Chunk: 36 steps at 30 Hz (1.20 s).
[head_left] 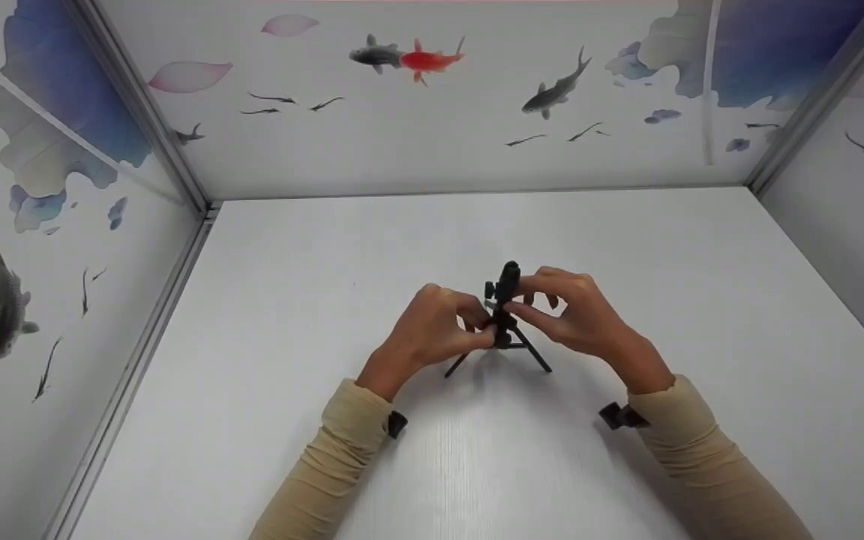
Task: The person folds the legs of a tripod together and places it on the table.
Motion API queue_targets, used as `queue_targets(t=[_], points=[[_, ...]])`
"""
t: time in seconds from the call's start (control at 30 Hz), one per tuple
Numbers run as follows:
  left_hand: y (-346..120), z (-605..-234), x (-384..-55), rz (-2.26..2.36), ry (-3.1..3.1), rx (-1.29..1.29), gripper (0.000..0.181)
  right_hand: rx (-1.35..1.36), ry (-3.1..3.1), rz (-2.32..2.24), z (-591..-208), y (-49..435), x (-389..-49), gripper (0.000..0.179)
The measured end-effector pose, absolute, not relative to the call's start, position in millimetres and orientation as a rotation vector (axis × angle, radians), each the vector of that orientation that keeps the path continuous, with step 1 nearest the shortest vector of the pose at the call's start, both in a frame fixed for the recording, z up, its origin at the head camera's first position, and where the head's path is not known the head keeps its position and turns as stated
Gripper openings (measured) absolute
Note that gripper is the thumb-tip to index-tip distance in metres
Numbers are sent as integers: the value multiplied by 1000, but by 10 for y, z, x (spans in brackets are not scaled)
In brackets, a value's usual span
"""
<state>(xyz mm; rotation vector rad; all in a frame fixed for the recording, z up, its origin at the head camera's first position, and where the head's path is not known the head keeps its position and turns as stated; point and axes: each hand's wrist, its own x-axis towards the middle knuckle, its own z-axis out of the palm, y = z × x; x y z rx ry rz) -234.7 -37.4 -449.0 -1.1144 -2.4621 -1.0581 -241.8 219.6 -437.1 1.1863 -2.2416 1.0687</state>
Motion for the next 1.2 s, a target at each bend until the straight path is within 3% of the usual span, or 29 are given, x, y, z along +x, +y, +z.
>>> queue_targets(t=[1.2], points=[[-375,-4497,-2357,-1101,-2359,-1134,5,1185,-2220,1091,-4379,2202,-2430,27]])
